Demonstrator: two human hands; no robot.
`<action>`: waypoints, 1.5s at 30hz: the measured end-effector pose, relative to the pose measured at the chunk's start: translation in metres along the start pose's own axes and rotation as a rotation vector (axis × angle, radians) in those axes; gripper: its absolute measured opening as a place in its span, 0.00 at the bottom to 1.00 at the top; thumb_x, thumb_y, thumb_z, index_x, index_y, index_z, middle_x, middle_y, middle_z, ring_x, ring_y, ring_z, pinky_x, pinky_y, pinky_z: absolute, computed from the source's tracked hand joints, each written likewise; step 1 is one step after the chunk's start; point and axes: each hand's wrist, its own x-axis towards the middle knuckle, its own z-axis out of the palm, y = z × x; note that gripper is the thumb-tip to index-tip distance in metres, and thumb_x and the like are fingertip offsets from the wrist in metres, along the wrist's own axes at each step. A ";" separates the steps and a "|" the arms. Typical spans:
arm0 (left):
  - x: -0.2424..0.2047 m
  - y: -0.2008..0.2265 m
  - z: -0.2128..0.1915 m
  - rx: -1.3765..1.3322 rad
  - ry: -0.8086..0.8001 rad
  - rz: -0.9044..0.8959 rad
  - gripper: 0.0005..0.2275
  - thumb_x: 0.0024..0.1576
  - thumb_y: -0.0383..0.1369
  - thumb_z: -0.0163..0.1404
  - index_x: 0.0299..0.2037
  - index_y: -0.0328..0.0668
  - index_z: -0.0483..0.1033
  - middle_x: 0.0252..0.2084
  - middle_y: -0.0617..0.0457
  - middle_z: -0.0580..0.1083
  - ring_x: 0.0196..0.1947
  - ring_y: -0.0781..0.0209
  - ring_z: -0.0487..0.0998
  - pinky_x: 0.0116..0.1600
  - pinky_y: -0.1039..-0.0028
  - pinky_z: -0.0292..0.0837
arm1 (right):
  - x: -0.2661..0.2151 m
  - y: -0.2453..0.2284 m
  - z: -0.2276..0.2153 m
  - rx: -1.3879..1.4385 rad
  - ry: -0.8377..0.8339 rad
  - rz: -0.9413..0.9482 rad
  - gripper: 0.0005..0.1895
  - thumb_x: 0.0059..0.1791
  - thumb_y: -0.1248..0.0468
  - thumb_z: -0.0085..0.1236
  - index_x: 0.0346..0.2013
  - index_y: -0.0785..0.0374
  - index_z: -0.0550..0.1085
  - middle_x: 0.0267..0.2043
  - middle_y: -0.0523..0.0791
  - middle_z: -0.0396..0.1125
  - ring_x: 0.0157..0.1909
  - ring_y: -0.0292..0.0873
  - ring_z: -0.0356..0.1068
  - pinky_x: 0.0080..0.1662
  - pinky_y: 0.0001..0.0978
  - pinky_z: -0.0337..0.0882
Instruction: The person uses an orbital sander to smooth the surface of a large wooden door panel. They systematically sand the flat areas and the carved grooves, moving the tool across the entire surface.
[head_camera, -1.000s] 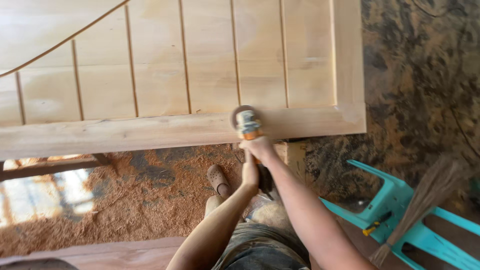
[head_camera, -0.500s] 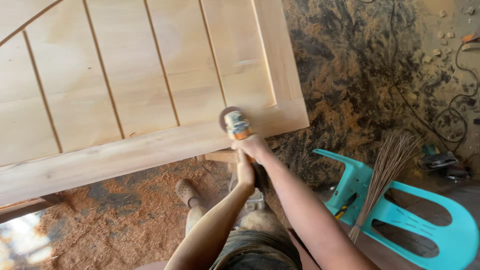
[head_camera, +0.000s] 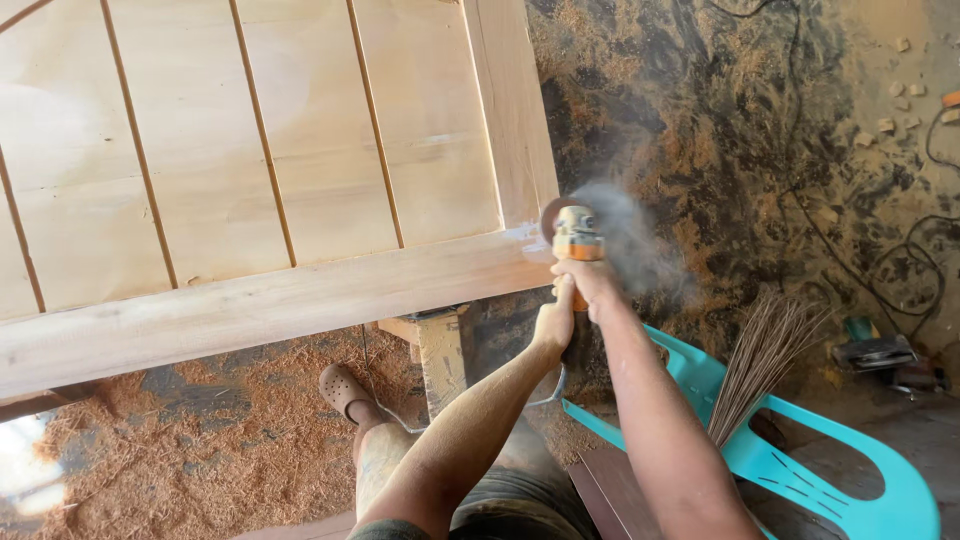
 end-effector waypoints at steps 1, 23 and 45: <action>0.002 0.000 0.005 0.053 0.012 -0.005 0.44 0.60 0.67 0.36 0.52 0.19 0.75 0.44 0.35 0.77 0.45 0.52 0.76 0.50 0.65 0.69 | 0.003 0.000 -0.006 0.043 0.003 0.024 0.14 0.38 0.69 0.65 0.37 0.65 0.76 0.26 0.47 0.70 0.23 0.42 0.71 0.30 0.36 0.76; -0.023 -0.001 0.002 -0.207 -0.034 -0.031 0.37 0.61 0.63 0.28 0.42 0.34 0.79 0.32 0.49 0.77 0.31 0.60 0.77 0.39 0.67 0.72 | -0.009 -0.003 0.005 -0.203 0.011 0.031 0.15 0.34 0.71 0.65 0.34 0.61 0.76 0.31 0.47 0.73 0.30 0.42 0.74 0.34 0.37 0.78; -0.021 -0.024 -0.023 -0.382 0.037 0.000 0.39 0.64 0.65 0.24 0.42 0.33 0.77 0.30 0.52 0.74 0.28 0.62 0.74 0.34 0.68 0.70 | -0.009 0.009 0.045 -0.401 -0.088 0.059 0.19 0.33 0.68 0.69 0.39 0.62 0.77 0.33 0.46 0.73 0.32 0.41 0.74 0.37 0.38 0.79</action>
